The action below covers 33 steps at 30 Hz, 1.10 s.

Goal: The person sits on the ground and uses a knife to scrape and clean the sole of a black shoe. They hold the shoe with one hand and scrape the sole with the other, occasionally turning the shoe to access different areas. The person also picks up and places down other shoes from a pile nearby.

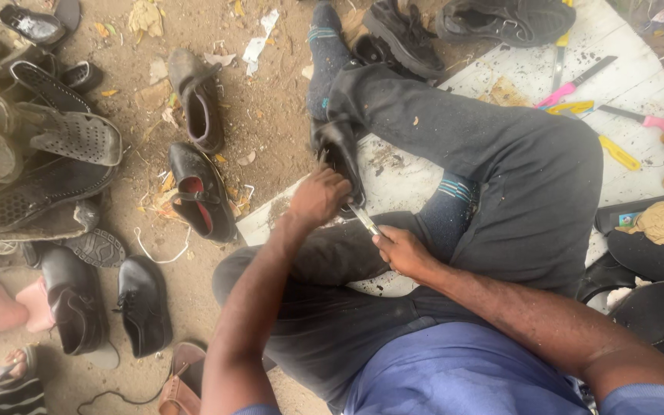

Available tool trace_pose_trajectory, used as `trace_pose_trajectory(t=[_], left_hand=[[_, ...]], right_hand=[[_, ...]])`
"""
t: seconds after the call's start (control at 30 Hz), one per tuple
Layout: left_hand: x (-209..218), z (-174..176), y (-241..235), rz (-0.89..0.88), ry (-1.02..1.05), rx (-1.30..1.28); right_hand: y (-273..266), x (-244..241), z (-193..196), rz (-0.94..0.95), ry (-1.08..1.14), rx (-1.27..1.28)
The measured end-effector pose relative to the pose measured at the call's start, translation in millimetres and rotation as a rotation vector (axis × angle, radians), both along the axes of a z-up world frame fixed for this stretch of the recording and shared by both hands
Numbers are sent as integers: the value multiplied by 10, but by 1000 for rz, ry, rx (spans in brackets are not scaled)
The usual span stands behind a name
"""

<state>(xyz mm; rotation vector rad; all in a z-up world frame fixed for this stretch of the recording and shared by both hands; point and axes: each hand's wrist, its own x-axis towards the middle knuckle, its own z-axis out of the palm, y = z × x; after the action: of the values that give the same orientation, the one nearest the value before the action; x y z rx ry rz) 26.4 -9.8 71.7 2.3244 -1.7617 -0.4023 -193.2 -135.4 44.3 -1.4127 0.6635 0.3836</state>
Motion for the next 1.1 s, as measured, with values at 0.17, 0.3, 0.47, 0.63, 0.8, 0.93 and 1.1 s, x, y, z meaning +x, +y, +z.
trace_pose_trajectory(t=[0.17, 0.3, 0.47, 0.63, 0.8, 0.93, 1.1], left_hand=[[-335, -284, -244, 70, -98, -277], [-382, -426, -340, 314, -20, -367], [-28, -410, -451, 582, 23, -638], [90, -619, -372, 740, 577, -608], [157, -767, -419, 973, 771, -777], [237, -824, -523, 1076, 704, -886], [235, -926, -460, 984, 1079, -1045]], right_hand=[[-268, 206, -175, -62, -2, -100], [-694, 504, -409, 175, -203, -522], [-965, 534, -373, 279, -318, -591], [-803, 786, -222, 179, -84, -225], [-599, 1095, -76, 217, -135, -478], [-432, 808, -84, 227, -309, -625], [-488, 1157, -349, 221, -319, -671]])
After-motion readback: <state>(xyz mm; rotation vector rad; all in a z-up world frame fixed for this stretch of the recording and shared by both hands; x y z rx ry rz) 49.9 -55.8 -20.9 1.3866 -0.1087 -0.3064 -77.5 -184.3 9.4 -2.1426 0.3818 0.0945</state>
